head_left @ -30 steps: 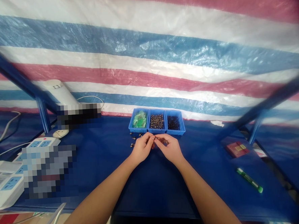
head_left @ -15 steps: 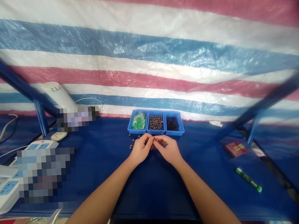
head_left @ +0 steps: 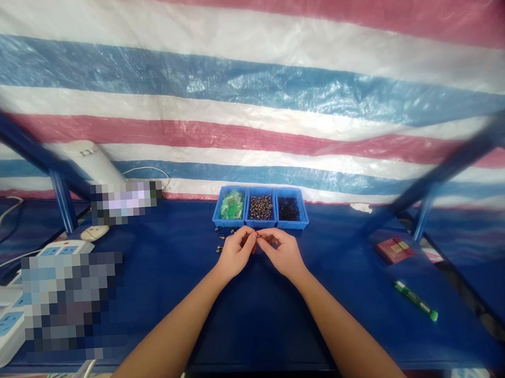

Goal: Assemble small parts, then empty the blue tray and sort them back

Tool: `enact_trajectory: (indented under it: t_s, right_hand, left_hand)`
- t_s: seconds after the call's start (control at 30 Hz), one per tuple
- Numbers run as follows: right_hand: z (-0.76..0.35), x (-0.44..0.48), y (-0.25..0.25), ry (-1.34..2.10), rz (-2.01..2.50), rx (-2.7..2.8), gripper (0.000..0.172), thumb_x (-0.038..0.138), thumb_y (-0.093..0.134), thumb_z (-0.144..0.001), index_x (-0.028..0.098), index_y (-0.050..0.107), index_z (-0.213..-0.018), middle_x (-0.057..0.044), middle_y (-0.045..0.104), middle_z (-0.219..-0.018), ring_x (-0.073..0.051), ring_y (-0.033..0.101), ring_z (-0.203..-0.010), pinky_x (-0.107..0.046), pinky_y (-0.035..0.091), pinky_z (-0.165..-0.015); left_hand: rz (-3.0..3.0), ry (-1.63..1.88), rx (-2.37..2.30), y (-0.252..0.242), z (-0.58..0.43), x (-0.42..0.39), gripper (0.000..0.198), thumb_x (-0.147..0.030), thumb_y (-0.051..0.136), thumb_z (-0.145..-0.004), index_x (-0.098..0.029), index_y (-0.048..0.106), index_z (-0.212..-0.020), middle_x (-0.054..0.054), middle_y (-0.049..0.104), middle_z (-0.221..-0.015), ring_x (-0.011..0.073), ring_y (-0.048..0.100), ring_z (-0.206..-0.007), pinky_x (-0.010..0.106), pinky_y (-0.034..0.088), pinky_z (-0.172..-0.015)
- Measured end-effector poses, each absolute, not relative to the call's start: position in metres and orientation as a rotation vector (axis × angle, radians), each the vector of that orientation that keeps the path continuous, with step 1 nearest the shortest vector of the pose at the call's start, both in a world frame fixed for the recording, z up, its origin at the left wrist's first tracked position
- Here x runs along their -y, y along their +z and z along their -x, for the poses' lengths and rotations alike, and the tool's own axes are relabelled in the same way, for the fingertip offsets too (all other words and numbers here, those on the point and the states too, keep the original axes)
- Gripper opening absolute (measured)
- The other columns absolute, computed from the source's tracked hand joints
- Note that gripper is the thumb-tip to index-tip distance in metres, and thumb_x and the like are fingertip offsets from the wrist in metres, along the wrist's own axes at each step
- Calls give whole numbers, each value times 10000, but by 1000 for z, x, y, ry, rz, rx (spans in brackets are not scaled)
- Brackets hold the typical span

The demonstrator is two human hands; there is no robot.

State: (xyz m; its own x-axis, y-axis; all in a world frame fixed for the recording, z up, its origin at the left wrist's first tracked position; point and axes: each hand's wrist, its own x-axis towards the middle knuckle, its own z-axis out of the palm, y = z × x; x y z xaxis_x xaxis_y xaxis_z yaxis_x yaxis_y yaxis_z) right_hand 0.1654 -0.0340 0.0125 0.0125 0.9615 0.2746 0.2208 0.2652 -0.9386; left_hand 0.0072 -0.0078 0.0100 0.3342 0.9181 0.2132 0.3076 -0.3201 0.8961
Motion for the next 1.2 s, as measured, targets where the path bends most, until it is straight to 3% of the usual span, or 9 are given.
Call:
enact_trajectory:
  t_s: [0.27,0.5,0.77,1.07,1.13,1.2]
  right_hand:
    - [-164,35,13,882,1142,1478,164,310,661,-825,224,722,-951,-41,730,-878,-193,684,-758,-326,574,-727]
    - [-166,32,7,900,1174,1398,193,334,643,-837,217,721,-970,-56,729,-916,-205,684,-778,-343,575,-738]
    - [-165,32,7,1020,1127,1378,220,315,659,-823,198,705,-1002,-54,727,-872,-199,686,-771,-338,569,-751]
    - [-171,24,5,1161,1180,1101,287,377,730,-758,174,731,-961,-30,694,-718,-158,639,-635,-297,545,-631]
    - [-172,22,3,1185,1179,1033,312,384,738,-749,166,732,-971,-47,710,-752,-169,655,-655,-314,555,-646]
    - [-173,21,2,1209,1120,983,367,376,744,-745,174,713,-1050,-81,734,-908,-195,690,-743,-344,572,-704]
  left_hand:
    - [-1856,974,-1167,5,-7,6,456,-440,395,-973,-173,511,-622,-18,550,-556,111,523,-533,229,395,-563]
    - [-1796,991,-1110,11,-7,9,267,-399,443,-960,-183,559,-857,-33,590,-617,111,541,-565,218,408,-574]
    - [-1861,961,-1169,10,-7,8,455,-409,399,-978,-172,522,-609,-20,554,-561,107,519,-538,233,399,-589]
    - [-1845,1003,-1264,10,-8,7,376,-405,395,-978,-181,551,-721,-32,578,-595,109,552,-571,221,410,-616]
    - [-1862,1007,-1293,10,-7,7,375,-403,402,-973,-180,550,-710,-31,574,-590,109,550,-568,220,408,-611]
    - [-1886,1006,-1306,10,-7,7,377,-396,399,-972,-179,548,-703,-29,577,-594,108,549,-566,217,406,-607]
